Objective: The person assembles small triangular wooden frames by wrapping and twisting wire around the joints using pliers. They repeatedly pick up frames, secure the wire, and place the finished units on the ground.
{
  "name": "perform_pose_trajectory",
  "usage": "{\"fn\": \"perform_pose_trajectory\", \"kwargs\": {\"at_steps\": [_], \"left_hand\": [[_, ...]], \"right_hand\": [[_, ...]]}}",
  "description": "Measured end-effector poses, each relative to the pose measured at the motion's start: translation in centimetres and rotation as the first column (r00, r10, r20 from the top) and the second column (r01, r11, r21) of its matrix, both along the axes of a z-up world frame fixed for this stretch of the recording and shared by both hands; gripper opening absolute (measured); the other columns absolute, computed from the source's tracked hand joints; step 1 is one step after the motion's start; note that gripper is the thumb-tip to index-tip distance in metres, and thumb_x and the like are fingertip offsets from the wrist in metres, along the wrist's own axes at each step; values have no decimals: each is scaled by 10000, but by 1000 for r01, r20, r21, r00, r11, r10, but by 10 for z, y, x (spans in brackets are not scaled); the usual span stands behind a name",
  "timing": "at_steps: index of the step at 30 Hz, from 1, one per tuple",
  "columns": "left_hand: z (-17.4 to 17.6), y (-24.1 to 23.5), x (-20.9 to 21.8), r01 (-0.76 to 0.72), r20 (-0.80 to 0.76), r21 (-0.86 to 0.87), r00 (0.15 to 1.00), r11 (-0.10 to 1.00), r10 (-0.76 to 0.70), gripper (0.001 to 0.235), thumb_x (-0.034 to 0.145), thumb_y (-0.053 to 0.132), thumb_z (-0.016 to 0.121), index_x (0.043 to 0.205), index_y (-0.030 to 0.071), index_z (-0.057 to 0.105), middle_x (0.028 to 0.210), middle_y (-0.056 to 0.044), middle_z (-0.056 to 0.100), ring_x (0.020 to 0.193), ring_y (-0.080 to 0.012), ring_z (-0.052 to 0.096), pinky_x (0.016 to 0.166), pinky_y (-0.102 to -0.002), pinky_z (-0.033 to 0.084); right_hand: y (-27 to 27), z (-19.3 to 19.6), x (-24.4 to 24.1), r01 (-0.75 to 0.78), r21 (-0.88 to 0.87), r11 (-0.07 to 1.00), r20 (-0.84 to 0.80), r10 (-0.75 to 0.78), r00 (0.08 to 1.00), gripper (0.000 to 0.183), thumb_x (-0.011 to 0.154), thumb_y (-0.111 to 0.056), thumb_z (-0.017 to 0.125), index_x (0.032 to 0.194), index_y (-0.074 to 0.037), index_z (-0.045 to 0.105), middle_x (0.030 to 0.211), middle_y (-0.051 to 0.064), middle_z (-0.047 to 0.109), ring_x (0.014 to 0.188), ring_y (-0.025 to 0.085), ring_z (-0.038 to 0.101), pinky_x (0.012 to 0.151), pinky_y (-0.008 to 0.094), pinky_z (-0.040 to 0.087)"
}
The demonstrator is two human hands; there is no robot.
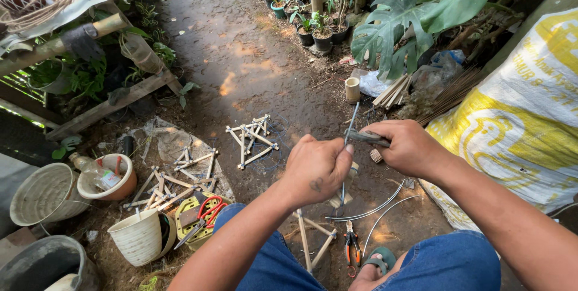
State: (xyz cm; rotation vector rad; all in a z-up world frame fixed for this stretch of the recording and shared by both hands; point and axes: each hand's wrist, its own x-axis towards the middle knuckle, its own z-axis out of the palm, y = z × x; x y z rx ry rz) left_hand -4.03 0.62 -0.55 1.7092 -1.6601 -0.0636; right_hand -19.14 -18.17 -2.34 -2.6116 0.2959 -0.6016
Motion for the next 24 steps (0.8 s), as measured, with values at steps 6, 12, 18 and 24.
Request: {"fn": "perform_pose_trajectory", "kwargs": {"at_steps": [6, 12, 18, 24], "left_hand": [[10, 15, 13, 485, -145, -36, 863, 874, -484, 312, 893, 106, 545, 1167, 36, 679, 1052, -184, 713, 1012, -377, 676, 901, -460, 510], [11, 9, 14, 356, -123, 103, 931, 929, -344, 304, 849, 93, 673, 1148, 61, 714, 1022, -140, 739, 951, -331, 716, 802, -420, 562], [9, 14, 13, 259, 83, 100, 960, 961, -267, 225, 842, 120, 680, 1057, 80, 734, 933, -102, 724, 915, -319, 699, 738, -458, 549], [-7, 12, 25, 117, -159, 12, 981, 993, -114, 190, 896, 95, 693, 1079, 58, 725, 1001, -132, 747, 907, -314, 731, 789, -392, 571]], "right_hand": [[-28, 9, -12, -163, -50, 985, -66, 160, 985, 424, 700, 17, 685, 1098, -119, 742, 913, 86, 718, 853, 291, 698, 750, 379, 546], [-31, 17, -23, -157, -177, 972, -60, 148, 987, 498, 640, 38, 690, 1101, -146, 732, 885, 68, 681, 849, 296, 663, 746, 407, 529], [-27, 26, -30, -31, -403, 915, -113, -16, 993, 658, 608, -1, 670, 1240, -179, 709, 883, 55, 701, 862, 296, 661, 838, 472, 435], [-6, 1, -32, 302, 110, 947, -322, -253, 912, 336, 905, -232, 648, 1229, -180, 721, 909, 44, 709, 813, 225, 666, 789, 433, 505]]}}
